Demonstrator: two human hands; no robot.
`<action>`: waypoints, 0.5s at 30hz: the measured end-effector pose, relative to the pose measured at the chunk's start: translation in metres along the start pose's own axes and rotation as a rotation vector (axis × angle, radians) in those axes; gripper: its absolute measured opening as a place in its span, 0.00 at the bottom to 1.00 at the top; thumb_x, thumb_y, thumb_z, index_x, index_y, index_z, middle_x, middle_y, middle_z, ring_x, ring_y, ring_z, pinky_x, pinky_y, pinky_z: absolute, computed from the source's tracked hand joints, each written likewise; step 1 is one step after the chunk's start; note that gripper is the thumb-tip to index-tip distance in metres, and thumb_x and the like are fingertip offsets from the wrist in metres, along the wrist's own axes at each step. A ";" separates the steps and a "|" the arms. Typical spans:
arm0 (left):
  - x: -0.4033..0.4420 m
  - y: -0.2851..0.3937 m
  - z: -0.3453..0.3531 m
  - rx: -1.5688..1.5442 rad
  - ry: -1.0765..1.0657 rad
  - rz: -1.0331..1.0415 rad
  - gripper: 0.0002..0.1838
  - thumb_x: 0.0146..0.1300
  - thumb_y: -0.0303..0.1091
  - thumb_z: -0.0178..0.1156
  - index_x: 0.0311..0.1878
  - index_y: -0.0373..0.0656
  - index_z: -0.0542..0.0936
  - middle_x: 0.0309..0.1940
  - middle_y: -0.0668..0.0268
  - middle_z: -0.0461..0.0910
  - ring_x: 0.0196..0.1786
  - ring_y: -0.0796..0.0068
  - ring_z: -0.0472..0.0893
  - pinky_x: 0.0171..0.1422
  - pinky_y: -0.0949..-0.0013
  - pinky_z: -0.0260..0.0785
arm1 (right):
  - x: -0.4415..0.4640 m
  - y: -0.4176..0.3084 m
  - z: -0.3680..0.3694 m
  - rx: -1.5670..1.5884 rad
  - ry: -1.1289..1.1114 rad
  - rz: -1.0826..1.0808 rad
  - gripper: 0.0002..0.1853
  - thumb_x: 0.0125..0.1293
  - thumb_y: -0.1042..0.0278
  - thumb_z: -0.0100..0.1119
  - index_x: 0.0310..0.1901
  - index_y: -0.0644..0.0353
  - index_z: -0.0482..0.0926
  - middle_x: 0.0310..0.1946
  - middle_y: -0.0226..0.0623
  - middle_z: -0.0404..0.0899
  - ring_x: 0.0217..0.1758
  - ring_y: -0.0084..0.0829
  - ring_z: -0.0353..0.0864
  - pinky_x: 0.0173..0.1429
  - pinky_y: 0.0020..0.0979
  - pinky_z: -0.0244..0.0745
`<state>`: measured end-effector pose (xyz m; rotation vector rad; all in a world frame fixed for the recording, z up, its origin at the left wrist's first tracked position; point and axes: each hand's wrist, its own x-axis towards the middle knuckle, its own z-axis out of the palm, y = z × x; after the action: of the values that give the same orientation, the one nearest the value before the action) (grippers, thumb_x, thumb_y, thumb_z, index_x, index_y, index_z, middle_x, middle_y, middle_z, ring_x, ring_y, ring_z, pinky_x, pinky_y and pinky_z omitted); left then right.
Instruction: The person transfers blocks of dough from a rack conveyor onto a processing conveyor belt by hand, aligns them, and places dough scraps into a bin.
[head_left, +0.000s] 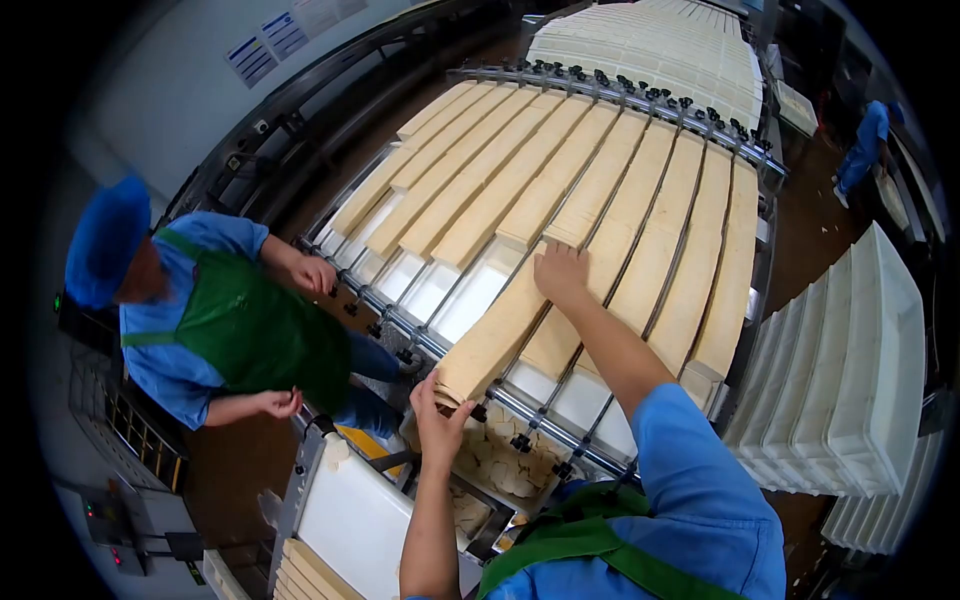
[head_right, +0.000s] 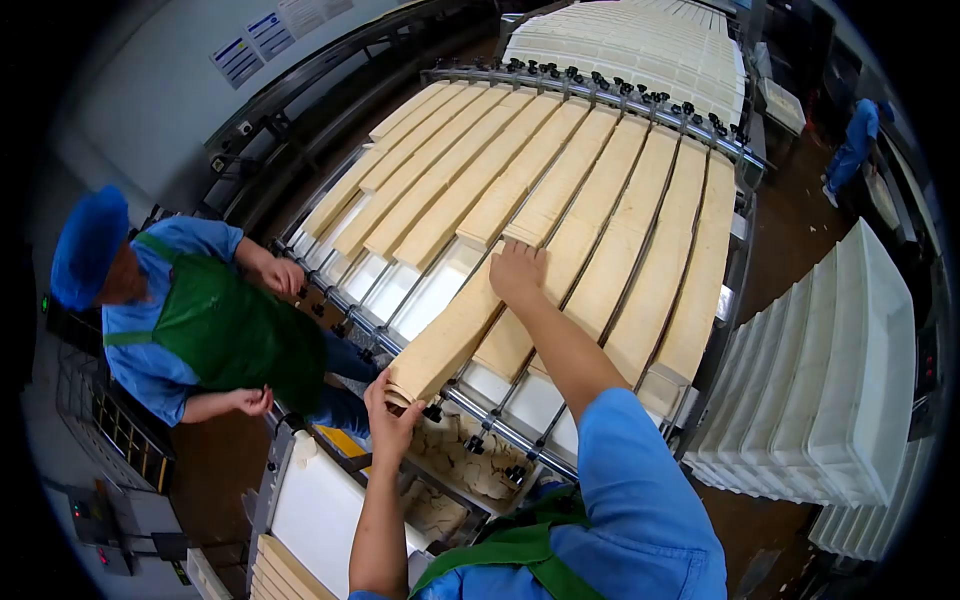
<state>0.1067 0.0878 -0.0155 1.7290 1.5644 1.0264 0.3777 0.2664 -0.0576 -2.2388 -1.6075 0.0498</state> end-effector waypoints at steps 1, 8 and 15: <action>0.001 -0.001 0.002 0.003 -0.004 0.003 0.41 0.46 0.24 0.72 0.65 0.42 0.65 0.58 0.56 0.62 0.58 0.58 0.70 0.62 0.64 0.67 | -0.001 0.001 -0.001 0.003 0.001 0.005 0.24 0.66 0.52 0.44 0.52 0.65 0.74 0.53 0.47 0.72 0.59 0.44 0.68 0.64 0.46 0.55; 0.016 -0.014 0.029 -0.239 -0.156 0.021 0.35 0.54 0.16 0.61 0.65 0.40 0.61 0.60 0.59 0.52 0.59 0.66 0.68 0.61 0.69 0.70 | -0.048 -0.035 -0.042 0.082 -0.033 -0.273 0.17 0.64 0.63 0.51 0.52 0.58 0.76 0.53 0.41 0.73 0.59 0.41 0.67 0.61 0.49 0.55; 0.000 -0.042 0.022 -0.009 0.146 0.080 0.21 0.51 0.16 0.55 0.50 0.36 0.72 0.51 0.54 0.67 0.53 0.57 0.72 0.59 0.64 0.67 | -0.176 -0.084 -0.053 0.517 0.002 -0.778 0.11 0.56 0.66 0.56 0.40 0.54 0.82 0.59 0.40 0.69 0.64 0.39 0.64 0.61 0.45 0.54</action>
<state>0.1030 0.0950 -0.0619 1.7572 1.5863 1.2220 0.2546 0.1124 -0.0145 -1.1495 -2.0606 0.2199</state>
